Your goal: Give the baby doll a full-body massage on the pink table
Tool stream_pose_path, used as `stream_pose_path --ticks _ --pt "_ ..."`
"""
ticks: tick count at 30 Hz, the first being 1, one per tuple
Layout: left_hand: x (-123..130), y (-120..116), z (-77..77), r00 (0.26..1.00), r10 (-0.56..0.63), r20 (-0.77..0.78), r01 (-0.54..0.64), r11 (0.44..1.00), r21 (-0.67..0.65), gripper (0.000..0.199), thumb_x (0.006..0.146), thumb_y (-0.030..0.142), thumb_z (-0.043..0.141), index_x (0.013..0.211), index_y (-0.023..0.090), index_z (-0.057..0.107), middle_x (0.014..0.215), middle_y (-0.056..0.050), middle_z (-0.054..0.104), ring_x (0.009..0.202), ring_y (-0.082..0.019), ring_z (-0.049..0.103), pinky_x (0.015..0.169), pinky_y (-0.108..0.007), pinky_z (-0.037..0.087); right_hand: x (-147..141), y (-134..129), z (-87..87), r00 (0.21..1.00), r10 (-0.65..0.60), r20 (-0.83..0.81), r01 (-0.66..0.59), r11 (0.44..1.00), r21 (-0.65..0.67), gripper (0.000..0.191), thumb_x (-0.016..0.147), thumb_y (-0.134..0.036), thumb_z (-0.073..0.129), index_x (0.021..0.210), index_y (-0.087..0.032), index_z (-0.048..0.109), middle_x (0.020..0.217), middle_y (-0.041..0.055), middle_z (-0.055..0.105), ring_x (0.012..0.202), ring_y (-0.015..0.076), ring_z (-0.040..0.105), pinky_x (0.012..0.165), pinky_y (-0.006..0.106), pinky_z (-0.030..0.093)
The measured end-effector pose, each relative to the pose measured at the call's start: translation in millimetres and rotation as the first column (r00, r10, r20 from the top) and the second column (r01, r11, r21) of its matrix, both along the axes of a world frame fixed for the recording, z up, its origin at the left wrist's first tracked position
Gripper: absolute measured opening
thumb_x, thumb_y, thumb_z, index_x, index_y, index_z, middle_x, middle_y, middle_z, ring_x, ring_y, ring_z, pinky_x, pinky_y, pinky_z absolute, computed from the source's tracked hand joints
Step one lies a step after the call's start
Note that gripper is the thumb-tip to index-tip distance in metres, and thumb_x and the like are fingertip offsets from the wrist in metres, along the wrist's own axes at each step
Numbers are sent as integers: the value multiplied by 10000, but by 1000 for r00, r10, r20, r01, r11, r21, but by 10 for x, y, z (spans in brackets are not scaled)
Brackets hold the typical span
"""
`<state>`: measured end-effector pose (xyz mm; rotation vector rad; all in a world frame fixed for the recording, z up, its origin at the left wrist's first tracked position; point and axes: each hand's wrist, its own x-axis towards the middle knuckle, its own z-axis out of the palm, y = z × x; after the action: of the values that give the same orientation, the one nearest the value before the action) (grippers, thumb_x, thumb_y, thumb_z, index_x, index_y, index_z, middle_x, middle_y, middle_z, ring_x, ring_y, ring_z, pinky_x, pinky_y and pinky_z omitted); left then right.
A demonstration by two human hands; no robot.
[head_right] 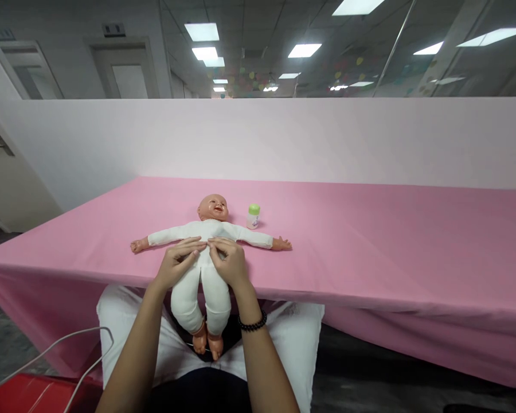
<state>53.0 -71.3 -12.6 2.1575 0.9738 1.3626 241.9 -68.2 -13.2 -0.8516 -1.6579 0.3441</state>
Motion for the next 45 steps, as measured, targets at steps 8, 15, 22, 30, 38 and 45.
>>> stream_pose_path --ticks 8,15,22,30,38,45 --pt "-5 74 17 972 42 -232 -76 987 -140 575 997 493 494 1539 309 443 1639 -15 365 1575 -275 194 1282 -536 137 65 76 33 947 87 310 0 963 -269 514 991 -396 489 1484 -259 529 1603 40 406 1541 259 295 1275 559 158" --pt "-12 135 -93 986 115 -122 -146 949 -281 675 987 522 493 1593 265 340 1703 -53 183 1590 -275 74 1287 -523 84 60 170 -54 966 12 259 90 921 -378 725 980 -545 489 1598 -199 332 1694 90 179 1589 275 104 1286 528 109" --pt "-21 168 -150 981 184 -60 -193 910 -366 748 984 502 477 1617 165 263 1708 -90 105 1587 -263 67 1297 -474 61 59 197 -113 993 -21 118 75 876 -477 815 974 -514 451 1616 -69 219 1701 133 89 1594 258 28 1300 480 46" --pt "-11 186 -228 940 333 71 -291 894 -340 575 979 432 499 1489 168 500 1621 -128 393 1522 -290 339 1280 -476 219 34 114 -105 956 -288 62 285 848 -447 586 951 -414 462 1442 -108 556 1537 172 490 1459 319 439 1226 503 315" --pt "-32 168 -31 986 156 -57 -161 983 -85 428 991 390 476 1341 214 647 1517 -99 544 1483 -273 409 1255 -503 267 56 114 -19 953 -245 176 277 943 -185 410 952 -333 458 1239 -182 709 1350 136 669 1320 295 579 1180 514 371" --pt "14 299 302 895 -79 -440 18 990 -141 606 998 492 447 1559 265 408 1651 -46 322 1571 -243 207 1288 -498 92 47 254 226 865 103 491 71 944 -322 581 1016 -403 394 1558 -194 421 1648 106 319 1563 291 228 1263 562 154"
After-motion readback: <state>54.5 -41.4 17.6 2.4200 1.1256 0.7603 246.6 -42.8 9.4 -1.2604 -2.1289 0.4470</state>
